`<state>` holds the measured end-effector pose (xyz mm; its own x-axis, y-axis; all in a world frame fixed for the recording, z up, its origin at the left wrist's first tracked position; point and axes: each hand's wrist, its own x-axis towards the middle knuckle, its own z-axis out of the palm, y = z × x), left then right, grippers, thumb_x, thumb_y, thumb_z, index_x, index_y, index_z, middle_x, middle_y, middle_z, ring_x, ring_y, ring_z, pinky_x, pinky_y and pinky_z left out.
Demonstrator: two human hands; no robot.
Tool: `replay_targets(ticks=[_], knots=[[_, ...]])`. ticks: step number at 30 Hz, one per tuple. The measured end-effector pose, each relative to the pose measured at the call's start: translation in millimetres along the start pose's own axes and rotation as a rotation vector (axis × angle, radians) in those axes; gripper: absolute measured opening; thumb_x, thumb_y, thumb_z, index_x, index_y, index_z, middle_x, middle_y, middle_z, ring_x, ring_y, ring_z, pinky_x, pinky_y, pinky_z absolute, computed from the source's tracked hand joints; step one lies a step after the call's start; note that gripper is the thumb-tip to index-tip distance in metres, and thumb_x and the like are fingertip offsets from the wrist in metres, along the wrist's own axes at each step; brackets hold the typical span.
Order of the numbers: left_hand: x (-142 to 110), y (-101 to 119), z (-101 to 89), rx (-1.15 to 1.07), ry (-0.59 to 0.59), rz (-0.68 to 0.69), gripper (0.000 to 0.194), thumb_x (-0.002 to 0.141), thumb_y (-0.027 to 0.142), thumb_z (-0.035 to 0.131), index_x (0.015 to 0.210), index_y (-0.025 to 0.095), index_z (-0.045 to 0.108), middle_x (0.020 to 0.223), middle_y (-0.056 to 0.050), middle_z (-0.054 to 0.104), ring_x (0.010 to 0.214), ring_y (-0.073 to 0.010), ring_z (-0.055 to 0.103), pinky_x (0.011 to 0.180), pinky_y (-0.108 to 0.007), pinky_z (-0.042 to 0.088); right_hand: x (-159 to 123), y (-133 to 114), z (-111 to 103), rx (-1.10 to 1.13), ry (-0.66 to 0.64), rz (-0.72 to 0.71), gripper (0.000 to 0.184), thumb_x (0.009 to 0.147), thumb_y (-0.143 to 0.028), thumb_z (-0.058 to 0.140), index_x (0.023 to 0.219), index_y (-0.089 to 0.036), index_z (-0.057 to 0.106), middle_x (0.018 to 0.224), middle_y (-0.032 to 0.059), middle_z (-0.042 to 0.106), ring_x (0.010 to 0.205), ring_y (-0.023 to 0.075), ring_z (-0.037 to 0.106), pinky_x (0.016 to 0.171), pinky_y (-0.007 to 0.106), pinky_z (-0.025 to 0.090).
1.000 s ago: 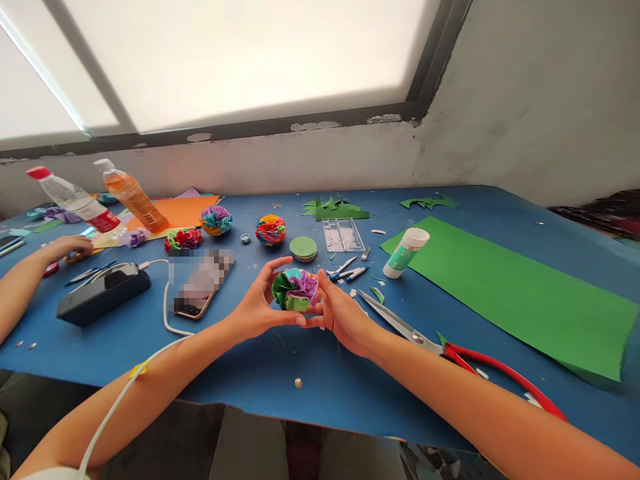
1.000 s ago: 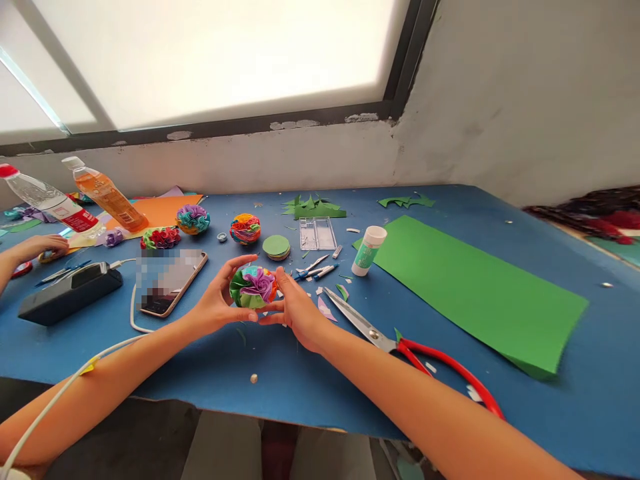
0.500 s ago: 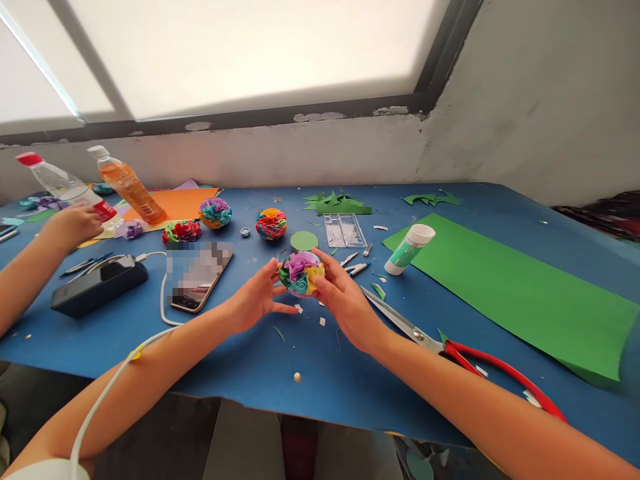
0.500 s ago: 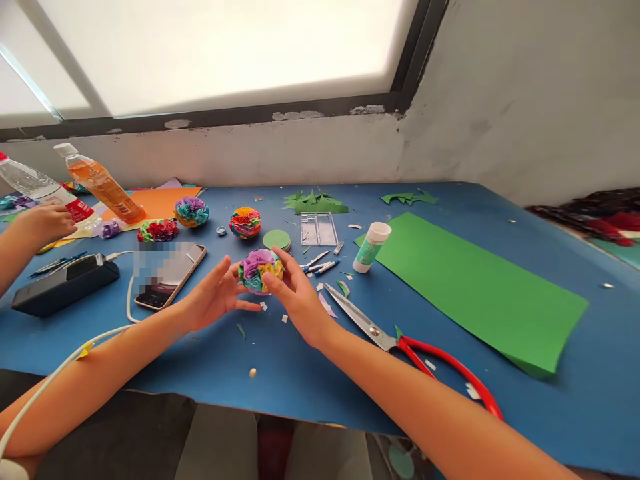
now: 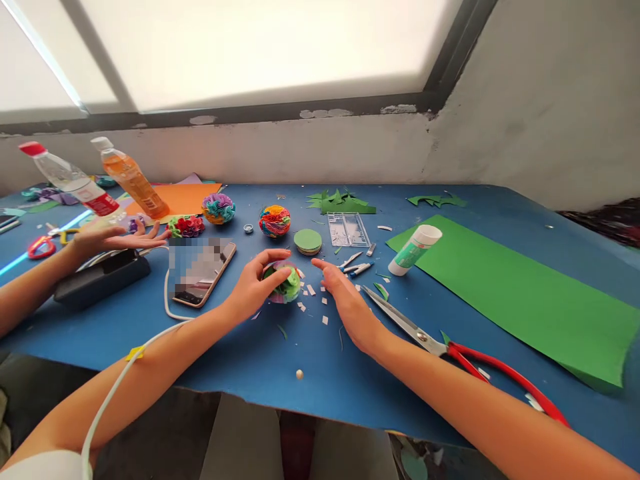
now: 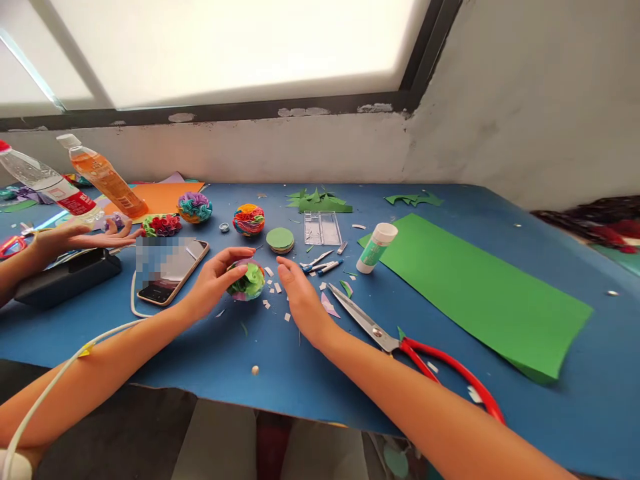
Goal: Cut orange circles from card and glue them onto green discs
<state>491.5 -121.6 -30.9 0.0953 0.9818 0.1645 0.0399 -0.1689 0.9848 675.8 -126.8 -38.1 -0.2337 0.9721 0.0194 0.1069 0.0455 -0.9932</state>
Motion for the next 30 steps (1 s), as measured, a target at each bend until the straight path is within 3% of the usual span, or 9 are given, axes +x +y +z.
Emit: replay_targets(ticks=[4, 8, 11, 13, 15, 21, 25, 27, 30], knots=[[2.4, -5.8, -4.2, 0.382, -0.067, 0.280, 0.034, 0.075, 0.035, 0.068, 0.105, 0.020, 0.062, 0.123, -0.011, 0.058, 0.118, -0.0263, 0.051, 0.104, -0.041, 0.035, -2.1, -3.7, -4.2, -0.163, 0.046, -0.160, 0.049, 0.092, -0.057, 0.033, 0.128, -0.028, 0.049, 0.138, 0.0049, 0.049, 0.128, 0.0241, 0.043, 0.109, 0.048, 0.030], [5.7, -11.5, -6.3, 0.539, -0.205, 0.320, 0.045, 0.071, 0.037, 0.071, 0.112, 0.021, 0.060, 0.117, -0.011, 0.062, 0.111, -0.0275, 0.056, 0.100, -0.041, 0.041, -11.0, -8.1, -7.5, -0.464, 0.033, -0.764, 0.032, 0.095, -0.035, 0.038, 0.123, -0.027, 0.051, 0.131, 0.0067, 0.055, 0.130, 0.0232, 0.042, 0.106, 0.047, 0.036], [7.6, -15.2, -8.2, 0.555, -0.236, 0.351, 0.052, 0.069, 0.036, 0.073, 0.116, 0.020, 0.057, 0.119, -0.012, 0.060, 0.112, -0.0279, 0.056, 0.099, -0.040, 0.042, -19.6, -16.4, -6.3, -0.783, -0.128, -1.266, 0.033, 0.090, -0.027, 0.048, 0.123, -0.026, 0.052, 0.121, 0.0055, 0.064, 0.122, 0.0211, 0.051, 0.102, 0.042, 0.042], [8.5, -16.4, -9.7, 0.561, -0.250, 0.374, 0.056, 0.067, 0.033, 0.074, 0.117, 0.019, 0.057, 0.121, -0.014, 0.059, 0.114, -0.0286, 0.055, 0.100, -0.040, 0.042, -20.9, -25.1, -5.3, -0.984, -0.192, -1.372, 0.032, 0.088, -0.021, 0.050, 0.119, -0.025, 0.055, 0.114, 0.0040, 0.068, 0.113, 0.0195, 0.058, 0.098, 0.038, 0.045], [9.6, -15.9, -11.4, 0.582, -0.200, 0.376, 0.052, 0.069, 0.034, 0.072, 0.116, 0.018, 0.058, 0.123, -0.014, 0.058, 0.115, -0.0296, 0.054, 0.102, -0.042, 0.040, -15.4, -34.4, -8.0, -1.127, -0.146, -1.208, 0.031, 0.087, -0.016, 0.046, 0.114, -0.024, 0.059, 0.109, 0.0055, 0.070, 0.104, 0.0209, 0.063, 0.092, 0.039, 0.048], [12.9, -5.2, -19.1, 0.646, 0.040, 0.378, 0.036, 0.083, 0.036, 0.057, 0.114, 0.018, 0.060, 0.127, -0.014, 0.057, 0.122, -0.0296, 0.050, 0.106, -0.046, 0.035, 13.2, -49.4, -48.1, -1.291, 0.015, -0.411, 0.030, 0.088, -0.023, 0.040, 0.099, -0.015, 0.066, 0.097, 0.0148, 0.071, 0.088, 0.0331, 0.067, 0.071, 0.049, 0.054], [11.9, -0.9, -19.5, 0.627, -0.005, 0.444, 0.042, 0.085, 0.040, 0.055, 0.117, 0.013, 0.059, 0.131, -0.017, 0.054, 0.123, -0.0291, 0.050, 0.106, -0.044, 0.036, -14.2, -57.4, -49.6, -1.125, 0.081, -0.412, 0.025, 0.087, -0.027, 0.043, 0.093, -0.019, 0.066, 0.090, 0.0110, 0.072, 0.082, 0.0291, 0.068, 0.070, 0.044, 0.055], [12.2, -2.7, -18.4, 0.665, -0.031, 0.482, 0.043, 0.086, 0.040, 0.053, 0.117, 0.010, 0.058, 0.131, -0.019, 0.054, 0.121, -0.0289, 0.051, 0.105, -0.043, 0.038, -45.9, -65.4, -29.7, -0.905, 0.061, -0.483, 0.019, 0.086, -0.028, 0.047, 0.091, -0.023, 0.065, 0.086, 0.0065, 0.072, 0.077, 0.0233, 0.068, 0.069, 0.036, 0.056], [14.4, -6.2, -17.1, 0.734, -0.037, 0.510, 0.043, 0.085, 0.037, 0.054, 0.117, 0.009, 0.058, 0.130, -0.019, 0.056, 0.119, -0.0277, 0.053, 0.104, -0.041, 0.040, -98.3, -75.6, 13.9, -0.561, -0.149, -0.555, 0.017, 0.088, -0.023, 0.048, 0.095, -0.026, 0.063, 0.086, 0.0042, 0.072, 0.080, 0.0185, 0.069, 0.070, 0.026, 0.056]])
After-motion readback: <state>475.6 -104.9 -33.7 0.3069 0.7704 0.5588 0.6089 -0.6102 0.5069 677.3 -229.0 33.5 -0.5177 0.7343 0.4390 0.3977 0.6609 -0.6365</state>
